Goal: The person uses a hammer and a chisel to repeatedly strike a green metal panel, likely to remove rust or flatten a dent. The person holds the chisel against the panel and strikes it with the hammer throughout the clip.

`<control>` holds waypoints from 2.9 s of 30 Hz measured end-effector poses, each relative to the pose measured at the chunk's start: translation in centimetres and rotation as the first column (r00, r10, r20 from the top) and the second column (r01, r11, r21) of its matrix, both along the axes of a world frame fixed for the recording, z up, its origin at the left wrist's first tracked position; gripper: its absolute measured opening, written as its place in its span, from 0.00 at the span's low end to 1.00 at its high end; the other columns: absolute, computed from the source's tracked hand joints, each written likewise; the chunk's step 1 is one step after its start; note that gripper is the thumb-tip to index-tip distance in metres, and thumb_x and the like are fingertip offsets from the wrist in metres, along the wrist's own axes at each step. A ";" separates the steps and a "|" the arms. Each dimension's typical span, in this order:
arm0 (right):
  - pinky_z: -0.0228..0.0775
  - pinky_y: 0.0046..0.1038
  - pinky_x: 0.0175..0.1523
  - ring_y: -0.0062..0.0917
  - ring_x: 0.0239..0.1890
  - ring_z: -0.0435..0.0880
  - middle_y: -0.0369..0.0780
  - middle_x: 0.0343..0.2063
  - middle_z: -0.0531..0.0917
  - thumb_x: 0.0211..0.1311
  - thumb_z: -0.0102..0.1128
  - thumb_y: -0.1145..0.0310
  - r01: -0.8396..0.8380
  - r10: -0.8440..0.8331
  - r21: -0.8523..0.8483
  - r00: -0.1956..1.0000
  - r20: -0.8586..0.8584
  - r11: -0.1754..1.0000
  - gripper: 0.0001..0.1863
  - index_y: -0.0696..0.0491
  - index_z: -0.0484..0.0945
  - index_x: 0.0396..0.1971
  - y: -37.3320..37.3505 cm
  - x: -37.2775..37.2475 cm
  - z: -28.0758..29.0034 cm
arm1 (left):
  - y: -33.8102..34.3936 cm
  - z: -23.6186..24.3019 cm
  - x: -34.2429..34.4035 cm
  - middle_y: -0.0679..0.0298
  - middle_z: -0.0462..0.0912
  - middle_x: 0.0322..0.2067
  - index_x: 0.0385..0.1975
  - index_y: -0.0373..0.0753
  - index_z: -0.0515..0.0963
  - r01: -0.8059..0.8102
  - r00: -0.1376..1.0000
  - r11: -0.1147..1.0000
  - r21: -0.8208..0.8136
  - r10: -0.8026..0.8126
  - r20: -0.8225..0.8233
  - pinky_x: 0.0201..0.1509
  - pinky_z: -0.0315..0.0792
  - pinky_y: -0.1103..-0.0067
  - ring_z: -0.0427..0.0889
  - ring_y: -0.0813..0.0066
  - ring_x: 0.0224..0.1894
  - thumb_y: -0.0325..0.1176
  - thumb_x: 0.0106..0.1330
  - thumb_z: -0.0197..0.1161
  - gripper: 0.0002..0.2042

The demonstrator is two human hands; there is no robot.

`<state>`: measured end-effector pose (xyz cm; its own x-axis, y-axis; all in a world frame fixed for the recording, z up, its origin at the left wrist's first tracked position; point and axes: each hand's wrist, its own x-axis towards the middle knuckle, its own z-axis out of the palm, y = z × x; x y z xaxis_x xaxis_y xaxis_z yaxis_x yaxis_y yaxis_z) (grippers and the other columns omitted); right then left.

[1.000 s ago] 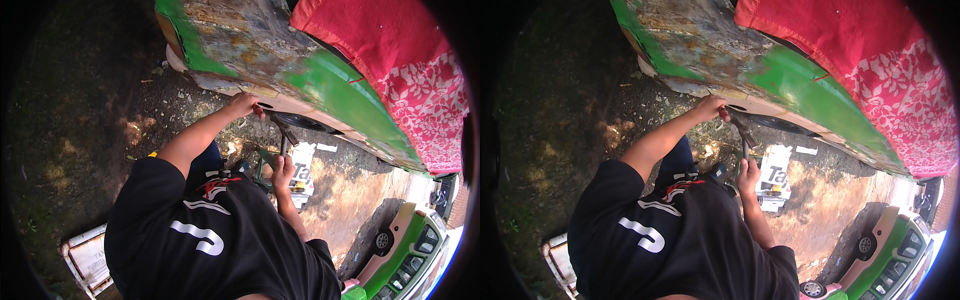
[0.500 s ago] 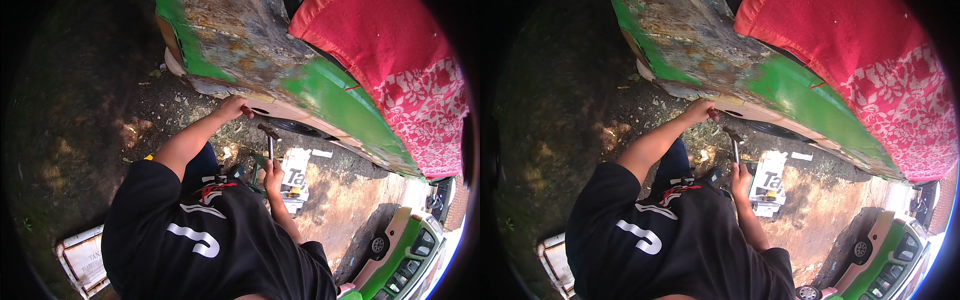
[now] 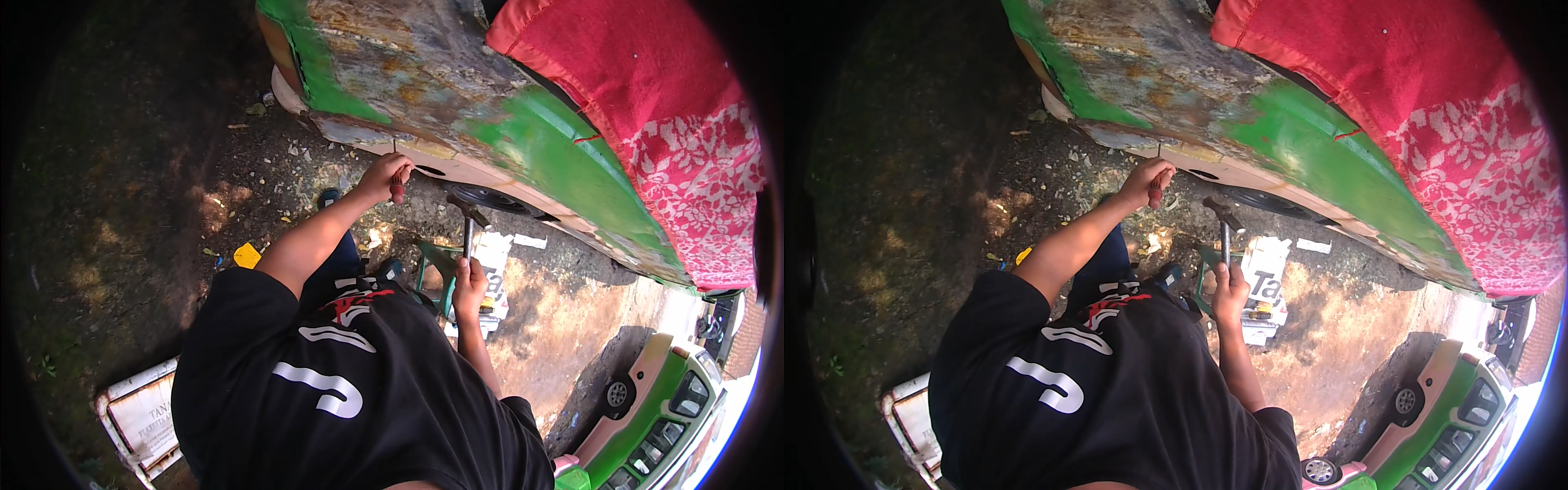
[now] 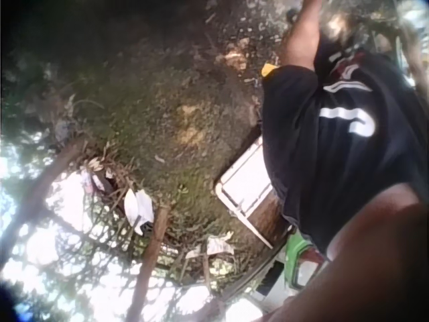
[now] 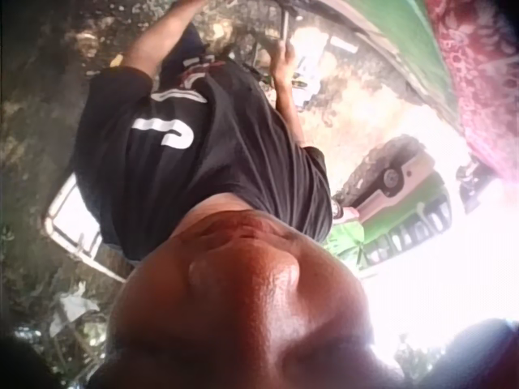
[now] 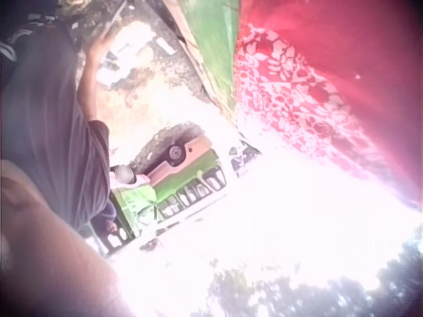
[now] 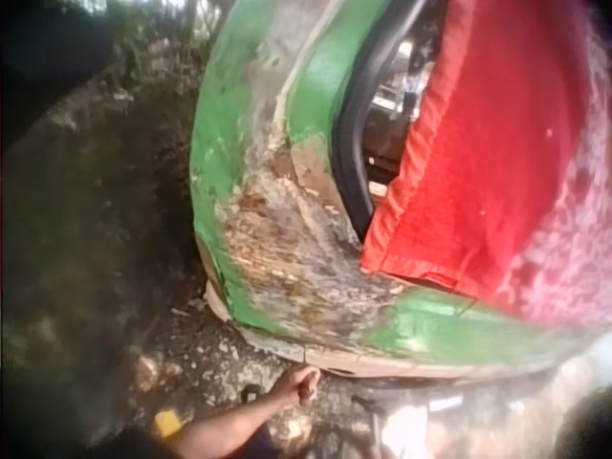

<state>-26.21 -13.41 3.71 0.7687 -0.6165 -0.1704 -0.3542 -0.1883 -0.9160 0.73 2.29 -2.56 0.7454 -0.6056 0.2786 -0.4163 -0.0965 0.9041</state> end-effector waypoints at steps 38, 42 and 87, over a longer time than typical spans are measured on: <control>0.69 0.29 0.31 0.27 0.23 0.79 0.45 0.20 0.79 0.68 0.58 0.60 -0.396 0.359 -0.189 0.911 -0.205 0.898 0.16 0.58 0.78 0.44 2.5 7.7 5.9 | 4.3 -4.5 4.8 0.69 0.66 0.21 0.23 0.36 0.67 -0.098 0.975 0.959 -0.267 0.039 -0.217 0.31 0.61 0.80 0.62 0.82 0.25 0.31 0.64 0.50 0.09; 0.71 0.32 0.31 0.36 0.24 0.80 0.46 0.23 0.80 0.69 0.56 0.66 -0.450 0.411 -0.231 0.890 -0.198 0.863 0.15 0.55 0.76 0.52 4.7 10.2 7.4 | 4.1 -4.5 5.0 0.66 0.66 0.21 0.25 0.35 0.67 -0.098 0.980 0.953 -0.288 0.042 -0.193 0.33 0.63 0.78 0.64 0.76 0.27 0.31 0.65 0.54 0.09; 0.73 0.37 0.32 0.42 0.25 0.82 0.48 0.25 0.81 0.66 0.58 0.70 -0.595 0.549 -0.422 0.801 -0.240 0.684 0.23 0.42 0.75 0.61 7.9 10.9 10.7 | 4.3 -5.7 5.8 0.71 0.65 0.19 0.21 0.36 0.67 -0.082 0.929 0.951 -0.299 -0.036 -0.367 0.29 0.60 0.81 0.63 0.83 0.23 0.27 0.65 0.52 0.10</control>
<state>-15.35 -5.46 14.39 0.9939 -0.0818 -0.0736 -0.1100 -0.7634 -0.6365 6.51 6.61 -8.25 0.8424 -0.5168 0.1525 -0.0537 0.2010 0.9781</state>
